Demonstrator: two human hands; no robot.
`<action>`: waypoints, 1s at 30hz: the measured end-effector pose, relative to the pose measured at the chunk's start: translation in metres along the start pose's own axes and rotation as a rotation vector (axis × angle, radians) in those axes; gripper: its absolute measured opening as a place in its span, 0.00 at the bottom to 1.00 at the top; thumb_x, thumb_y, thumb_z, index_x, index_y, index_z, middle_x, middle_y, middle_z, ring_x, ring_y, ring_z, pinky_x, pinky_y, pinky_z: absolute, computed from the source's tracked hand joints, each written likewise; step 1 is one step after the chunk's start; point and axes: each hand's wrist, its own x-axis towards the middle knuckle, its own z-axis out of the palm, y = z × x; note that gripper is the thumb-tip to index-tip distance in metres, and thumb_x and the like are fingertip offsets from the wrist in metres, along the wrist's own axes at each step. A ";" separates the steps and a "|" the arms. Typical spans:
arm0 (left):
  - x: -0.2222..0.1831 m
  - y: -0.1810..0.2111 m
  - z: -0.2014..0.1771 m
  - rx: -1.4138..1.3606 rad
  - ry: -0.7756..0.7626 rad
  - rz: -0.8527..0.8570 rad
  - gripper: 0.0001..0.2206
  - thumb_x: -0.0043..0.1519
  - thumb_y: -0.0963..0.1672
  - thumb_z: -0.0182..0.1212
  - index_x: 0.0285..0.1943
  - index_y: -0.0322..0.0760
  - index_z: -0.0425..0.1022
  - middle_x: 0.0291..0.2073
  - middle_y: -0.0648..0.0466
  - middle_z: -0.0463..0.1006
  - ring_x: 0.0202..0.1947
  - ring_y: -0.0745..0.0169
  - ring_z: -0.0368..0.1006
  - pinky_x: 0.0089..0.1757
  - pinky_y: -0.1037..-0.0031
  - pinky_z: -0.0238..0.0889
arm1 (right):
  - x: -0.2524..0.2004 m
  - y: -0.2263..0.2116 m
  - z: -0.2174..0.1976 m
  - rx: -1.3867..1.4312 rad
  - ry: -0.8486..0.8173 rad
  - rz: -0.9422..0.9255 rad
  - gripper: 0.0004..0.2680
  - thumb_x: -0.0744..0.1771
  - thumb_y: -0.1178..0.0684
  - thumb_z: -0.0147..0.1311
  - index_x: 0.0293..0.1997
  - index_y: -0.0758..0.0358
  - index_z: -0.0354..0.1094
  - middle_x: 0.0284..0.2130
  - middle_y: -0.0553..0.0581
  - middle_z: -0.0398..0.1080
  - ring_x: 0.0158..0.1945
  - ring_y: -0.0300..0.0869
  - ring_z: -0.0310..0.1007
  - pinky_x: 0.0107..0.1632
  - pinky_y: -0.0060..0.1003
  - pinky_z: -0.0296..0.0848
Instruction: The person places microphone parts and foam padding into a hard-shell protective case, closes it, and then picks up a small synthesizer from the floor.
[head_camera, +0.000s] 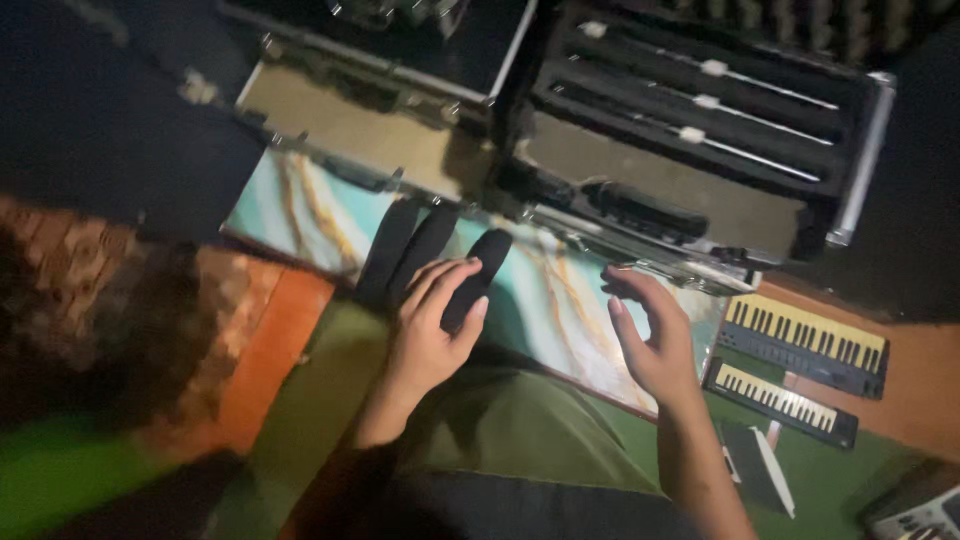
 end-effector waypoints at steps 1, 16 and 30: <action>-0.004 -0.003 0.000 0.027 0.025 -0.023 0.16 0.63 0.41 0.64 0.59 0.31 0.74 0.55 0.44 0.78 0.58 0.42 0.73 0.58 0.61 0.66 | 0.007 0.003 0.003 -0.050 -0.041 -0.020 0.12 0.69 0.60 0.54 0.59 0.67 0.69 0.51 0.61 0.74 0.54 0.44 0.75 0.59 0.38 0.71; -0.052 -0.065 0.017 0.059 0.079 -0.232 0.18 0.64 0.43 0.64 0.62 0.33 0.72 0.54 0.41 0.77 0.55 0.38 0.73 0.55 0.59 0.68 | 0.067 0.046 0.065 -0.221 -0.447 -0.180 0.11 0.69 0.58 0.56 0.58 0.64 0.69 0.53 0.62 0.73 0.56 0.53 0.73 0.60 0.44 0.71; -0.079 -0.227 0.121 0.532 -0.687 -0.438 0.30 0.60 0.47 0.64 0.67 0.31 0.58 0.60 0.38 0.67 0.53 0.36 0.72 0.44 0.53 0.71 | 0.092 0.227 0.168 -0.847 -0.593 -0.387 0.18 0.66 0.56 0.49 0.64 0.51 0.69 0.65 0.56 0.66 0.68 0.53 0.63 0.67 0.47 0.62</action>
